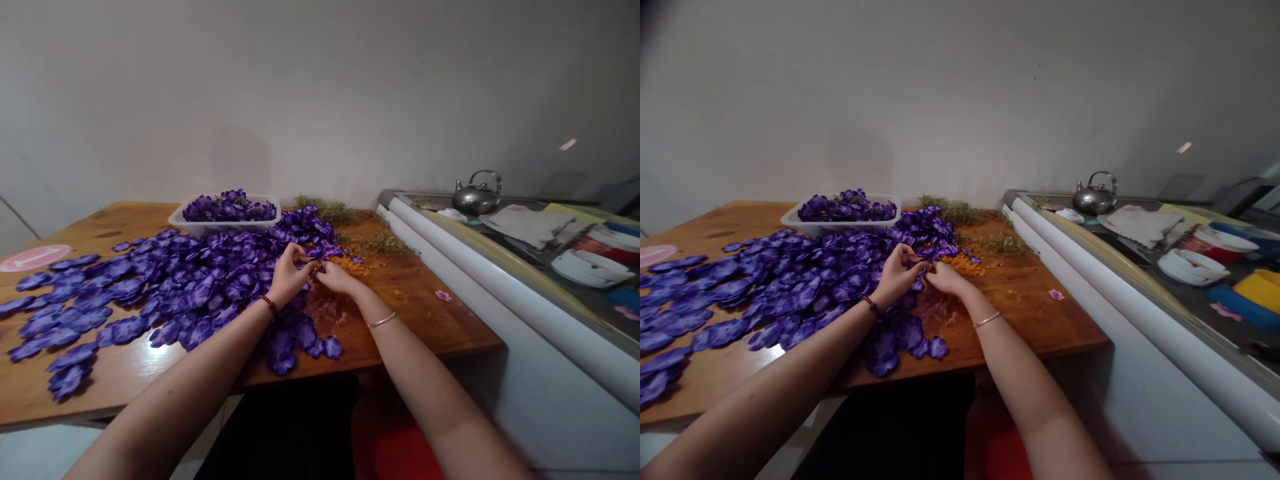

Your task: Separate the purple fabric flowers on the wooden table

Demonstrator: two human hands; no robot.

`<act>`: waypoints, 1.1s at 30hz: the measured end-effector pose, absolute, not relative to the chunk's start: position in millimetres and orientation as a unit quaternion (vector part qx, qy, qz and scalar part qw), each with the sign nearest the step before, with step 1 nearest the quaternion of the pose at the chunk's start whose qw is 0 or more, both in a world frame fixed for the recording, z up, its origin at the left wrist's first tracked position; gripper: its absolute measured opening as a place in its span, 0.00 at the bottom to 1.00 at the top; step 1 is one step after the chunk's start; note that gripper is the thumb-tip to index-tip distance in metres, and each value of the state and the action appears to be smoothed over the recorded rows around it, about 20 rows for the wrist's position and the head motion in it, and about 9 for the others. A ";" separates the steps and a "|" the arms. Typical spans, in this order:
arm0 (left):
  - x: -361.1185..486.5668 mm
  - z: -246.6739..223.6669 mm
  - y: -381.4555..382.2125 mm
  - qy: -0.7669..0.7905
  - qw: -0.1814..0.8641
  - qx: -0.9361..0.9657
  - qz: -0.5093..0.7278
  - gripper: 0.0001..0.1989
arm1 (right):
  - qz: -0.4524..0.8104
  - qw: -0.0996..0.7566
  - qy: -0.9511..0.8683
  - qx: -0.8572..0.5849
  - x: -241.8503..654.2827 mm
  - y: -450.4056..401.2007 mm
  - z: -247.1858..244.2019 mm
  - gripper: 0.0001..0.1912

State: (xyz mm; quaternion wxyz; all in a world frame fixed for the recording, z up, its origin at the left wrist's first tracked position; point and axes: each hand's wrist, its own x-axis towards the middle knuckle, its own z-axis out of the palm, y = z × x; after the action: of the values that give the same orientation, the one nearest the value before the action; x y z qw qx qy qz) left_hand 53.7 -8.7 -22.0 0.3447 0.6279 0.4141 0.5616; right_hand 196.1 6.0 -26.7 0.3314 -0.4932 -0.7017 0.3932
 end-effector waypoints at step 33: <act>52.1 -20.2 -3.7 0.365 0.460 0.538 0.605 0.17 | 0.404 0.371 -0.705 -0.450 195.9 3.6 -17.9 0.16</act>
State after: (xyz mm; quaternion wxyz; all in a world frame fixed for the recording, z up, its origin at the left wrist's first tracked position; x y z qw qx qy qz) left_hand 52.1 -3.7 -20.2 0.4604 0.5377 0.3653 0.6045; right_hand 195.9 3.6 -17.9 0.3712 -0.4497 -0.7048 0.4039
